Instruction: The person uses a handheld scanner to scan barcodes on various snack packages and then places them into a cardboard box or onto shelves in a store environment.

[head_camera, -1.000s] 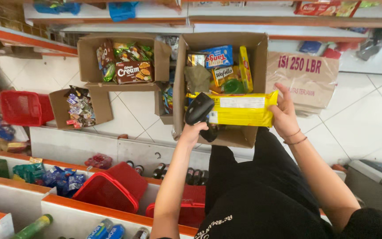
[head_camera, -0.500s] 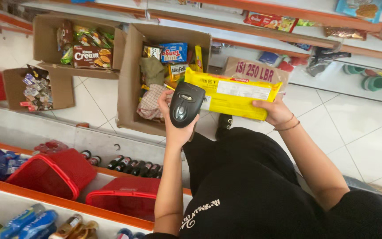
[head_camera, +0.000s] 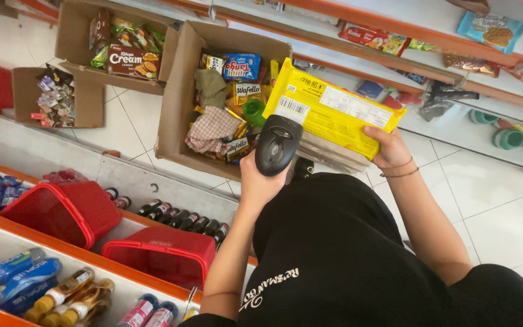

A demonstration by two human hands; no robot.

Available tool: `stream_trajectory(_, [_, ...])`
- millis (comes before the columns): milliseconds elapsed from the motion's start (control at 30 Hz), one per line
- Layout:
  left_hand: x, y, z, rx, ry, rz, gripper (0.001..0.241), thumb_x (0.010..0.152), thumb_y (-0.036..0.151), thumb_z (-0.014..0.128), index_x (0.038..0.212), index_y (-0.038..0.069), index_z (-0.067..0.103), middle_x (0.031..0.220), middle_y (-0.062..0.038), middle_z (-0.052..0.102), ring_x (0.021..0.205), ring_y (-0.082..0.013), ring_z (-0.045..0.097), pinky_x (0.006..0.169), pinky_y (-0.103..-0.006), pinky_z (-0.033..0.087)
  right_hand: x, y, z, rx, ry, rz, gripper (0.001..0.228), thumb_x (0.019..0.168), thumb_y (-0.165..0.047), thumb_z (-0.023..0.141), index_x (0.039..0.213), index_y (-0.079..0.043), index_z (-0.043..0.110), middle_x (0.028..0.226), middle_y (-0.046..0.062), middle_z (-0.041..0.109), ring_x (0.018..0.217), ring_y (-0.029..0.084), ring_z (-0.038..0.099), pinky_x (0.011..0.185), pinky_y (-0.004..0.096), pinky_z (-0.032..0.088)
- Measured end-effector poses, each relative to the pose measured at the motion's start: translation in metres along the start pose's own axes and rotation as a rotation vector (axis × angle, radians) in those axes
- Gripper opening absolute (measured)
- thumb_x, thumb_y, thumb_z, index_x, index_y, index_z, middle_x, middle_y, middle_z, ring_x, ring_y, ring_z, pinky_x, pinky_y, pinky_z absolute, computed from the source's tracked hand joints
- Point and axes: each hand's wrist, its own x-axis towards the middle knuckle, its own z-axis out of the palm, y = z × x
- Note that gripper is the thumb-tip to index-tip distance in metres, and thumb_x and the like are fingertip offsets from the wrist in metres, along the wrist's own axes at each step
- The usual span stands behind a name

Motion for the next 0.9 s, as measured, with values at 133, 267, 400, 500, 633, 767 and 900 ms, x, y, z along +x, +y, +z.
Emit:
stream_trajectory(133, [-0.002,0.004,-0.003,0.055,-0.001,-0.019,0.02,0.08,0.01,0.081,0.095,0.002,0.07,0.085,-0.013,0.075,0.077,-0.027,0.077,0.072,-0.0344,0.059,-0.002,-0.001,-0.003,-0.025,0.016,0.011,0.06,0.092,0.002,0.063,0.15,0.002,0.047,0.147,0.016,0.059,0.136,0.029,0.057,0.114,0.042,0.048])
stream_trajectory(267, [-0.007,0.006,0.0,0.051,0.02,0.001,0.02,0.079,0.009,0.079,0.096,0.002,0.07,0.086,-0.014,0.074,0.079,-0.0276,0.077,0.072,-0.0351,0.059,-0.004,-0.001,-0.008,-0.005,0.016,0.017,0.058,0.093,0.002,0.062,0.148,0.002,0.047,0.146,0.016,0.059,0.135,0.029,0.058,0.113,0.043,0.049])
stream_trajectory(400, [-0.012,0.005,0.005,0.051,0.021,-0.017,0.02,0.079,0.011,0.08,0.095,0.002,0.07,0.085,-0.013,0.074,0.078,-0.0269,0.077,0.071,-0.0349,0.059,-0.007,-0.002,-0.013,0.011,0.002,0.018,0.057,0.093,0.002,0.062,0.148,0.002,0.048,0.146,0.016,0.059,0.135,0.029,0.058,0.114,0.043,0.049])
stream_trajectory(500, [-0.017,0.001,0.01,0.074,0.023,-0.003,0.021,0.076,0.01,0.081,0.093,0.002,0.07,0.084,-0.014,0.073,0.077,-0.0279,0.076,0.071,-0.0354,0.058,-0.009,-0.003,-0.017,0.001,0.018,0.026,0.056,0.093,0.001,0.063,0.147,0.001,0.048,0.144,0.015,0.06,0.134,0.03,0.059,0.112,0.044,0.05])
stream_trajectory(633, [-0.023,-0.011,0.018,-0.022,0.016,-0.049,0.022,0.079,0.011,0.082,0.096,0.001,0.071,0.087,-0.01,0.076,0.077,-0.0241,0.076,0.074,-0.0343,0.059,-0.016,-0.003,-0.008,-0.019,0.038,-0.005,0.056,0.094,0.001,0.065,0.147,0.002,0.048,0.142,0.015,0.061,0.132,0.029,0.061,0.112,0.043,0.051])
stream_trajectory(767, [-0.023,-0.023,0.028,-0.503,-0.133,-0.268,0.034,0.087,0.003,0.08,0.12,-0.002,0.071,0.105,-0.013,0.074,0.089,-0.0248,0.068,0.079,-0.0374,0.057,-0.036,-0.008,0.033,-0.78,0.053,-0.465,0.046,0.089,0.0,0.074,0.133,-0.001,0.059,0.13,0.014,0.066,0.122,0.029,0.063,0.109,0.04,0.05])
stream_trajectory(900, [-0.011,-0.025,0.028,-1.025,-0.221,-0.294,0.06,0.087,0.004,0.073,0.144,0.005,0.052,0.144,-0.01,0.059,0.136,-0.0285,0.06,0.099,-0.0497,0.06,-0.043,-0.025,0.06,-1.172,-0.166,-0.959,0.03,0.092,-0.006,0.081,0.117,0.001,0.066,0.118,0.02,0.069,0.111,0.03,0.067,0.098,0.039,0.054])
